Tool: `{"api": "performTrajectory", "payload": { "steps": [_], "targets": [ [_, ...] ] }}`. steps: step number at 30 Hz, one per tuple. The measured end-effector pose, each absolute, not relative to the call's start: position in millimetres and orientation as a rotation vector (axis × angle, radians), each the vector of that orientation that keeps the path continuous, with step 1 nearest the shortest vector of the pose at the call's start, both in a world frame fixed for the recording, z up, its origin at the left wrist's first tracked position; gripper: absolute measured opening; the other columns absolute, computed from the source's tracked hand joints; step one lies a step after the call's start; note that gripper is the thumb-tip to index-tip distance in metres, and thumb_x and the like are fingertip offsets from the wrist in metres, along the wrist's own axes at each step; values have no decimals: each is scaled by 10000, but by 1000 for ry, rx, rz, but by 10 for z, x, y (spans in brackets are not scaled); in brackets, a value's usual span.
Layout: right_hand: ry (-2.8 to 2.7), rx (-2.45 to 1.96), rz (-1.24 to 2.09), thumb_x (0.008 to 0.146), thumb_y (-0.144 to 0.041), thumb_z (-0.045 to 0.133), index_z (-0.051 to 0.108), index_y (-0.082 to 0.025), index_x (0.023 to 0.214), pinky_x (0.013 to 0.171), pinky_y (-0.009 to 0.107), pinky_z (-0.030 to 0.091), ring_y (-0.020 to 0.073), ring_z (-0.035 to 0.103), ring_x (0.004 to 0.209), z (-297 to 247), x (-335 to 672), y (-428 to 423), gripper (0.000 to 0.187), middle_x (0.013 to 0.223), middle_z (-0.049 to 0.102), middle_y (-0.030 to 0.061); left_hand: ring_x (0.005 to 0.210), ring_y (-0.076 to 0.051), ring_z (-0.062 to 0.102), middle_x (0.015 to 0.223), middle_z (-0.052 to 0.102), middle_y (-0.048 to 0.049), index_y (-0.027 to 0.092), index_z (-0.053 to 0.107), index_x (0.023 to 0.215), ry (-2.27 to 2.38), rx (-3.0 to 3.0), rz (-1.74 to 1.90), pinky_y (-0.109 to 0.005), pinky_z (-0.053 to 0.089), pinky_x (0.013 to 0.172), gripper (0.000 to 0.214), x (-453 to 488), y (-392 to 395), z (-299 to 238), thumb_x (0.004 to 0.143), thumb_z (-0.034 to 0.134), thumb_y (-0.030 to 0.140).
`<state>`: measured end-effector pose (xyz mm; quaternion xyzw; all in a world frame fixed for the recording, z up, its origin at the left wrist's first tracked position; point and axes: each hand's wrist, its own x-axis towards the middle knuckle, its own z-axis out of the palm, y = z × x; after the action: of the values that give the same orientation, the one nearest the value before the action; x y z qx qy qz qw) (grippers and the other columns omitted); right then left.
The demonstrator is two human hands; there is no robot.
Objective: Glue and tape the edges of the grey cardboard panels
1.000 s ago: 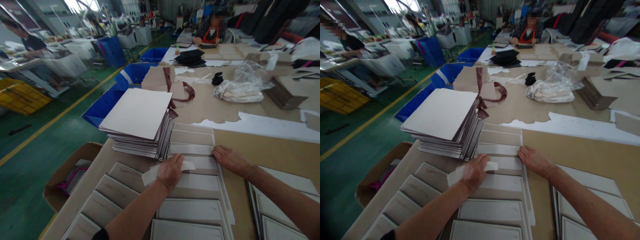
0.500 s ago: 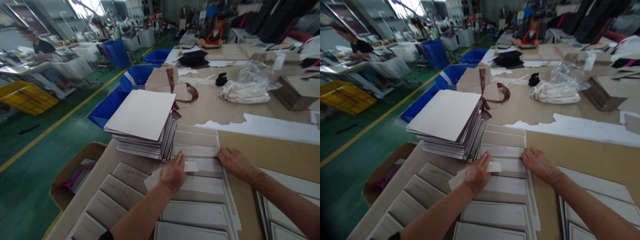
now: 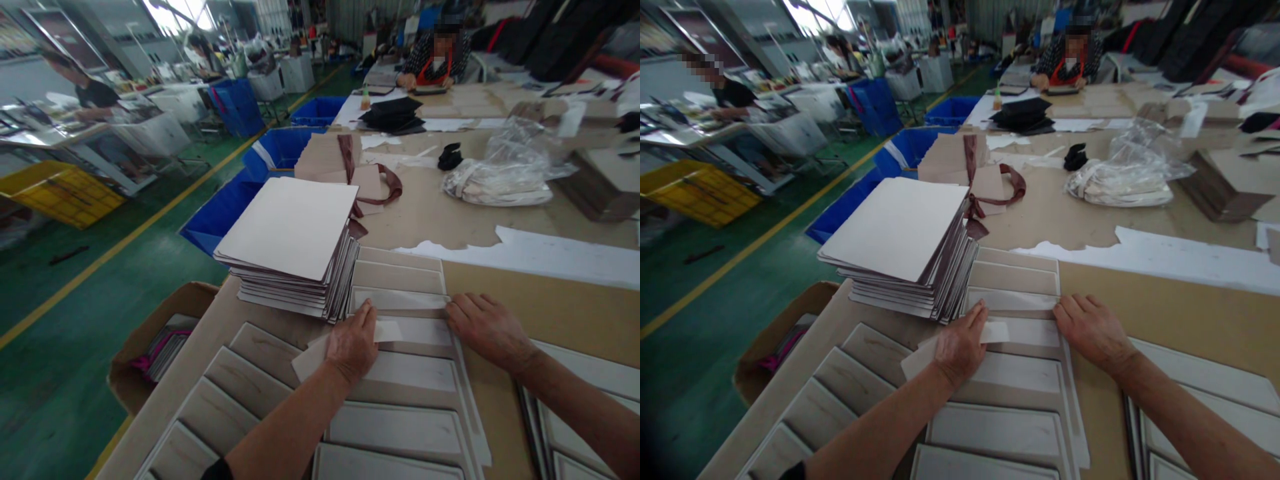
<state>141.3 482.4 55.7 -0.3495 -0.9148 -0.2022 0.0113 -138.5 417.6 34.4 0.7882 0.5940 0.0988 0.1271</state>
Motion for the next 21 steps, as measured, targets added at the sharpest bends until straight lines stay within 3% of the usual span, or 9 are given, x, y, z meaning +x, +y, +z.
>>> {"api": "performTrajectory", "payload": {
  "steps": [8, 14, 18, 21],
  "targets": [
    [-2807, -1173, -422, 841, -133, 532, 593, -193, 772, 718, 373, 360, 245, 526, 740, 534, 1420, 4781, 110, 804, 615, 87, 1267, -217, 535, 1507, 433, -86, 152, 457, 1382, 1737, 2290, 324, -343, 448, 1068, 591, -1383, 4176, 313, 799, 553, 136],
    [-2102, -1839, 232, 777, -204, 467, 581, -192, 870, 626, 316, 420, 207, 581, 666, 368, 1555, 4787, 147, 785, 637, 51, 1278, -225, 525, 1493, 452, -89, 150, 464, 1380, 1758, 2280, 325, -359, 451, 1066, 622, -1389, 4189, 301, 768, 558, 90],
    [-1805, -1852, 722, 795, -341, 489, 634, -206, 871, 692, 325, 466, 211, 621, 736, 320, 1505, 4848, 212, 792, 679, 30, 1272, -227, 531, 1494, 450, -89, 143, 476, 1372, 1748, 2292, 342, -352, 449, 1068, 633, -1400, 4200, 274, 750, 567, 74],
    [-1799, -1813, 826, 787, -380, 517, 673, -189, 970, 712, 330, 468, 205, 617, 734, 341, 1389, 4920, 307, 789, 679, 32, 1256, -229, 544, 1484, 463, -89, 142, 482, 1367, 1747, 2294, 336, -354, 457, 1060, 632, -1403, 4198, 276, 746, 570, 67]
  ]
}}
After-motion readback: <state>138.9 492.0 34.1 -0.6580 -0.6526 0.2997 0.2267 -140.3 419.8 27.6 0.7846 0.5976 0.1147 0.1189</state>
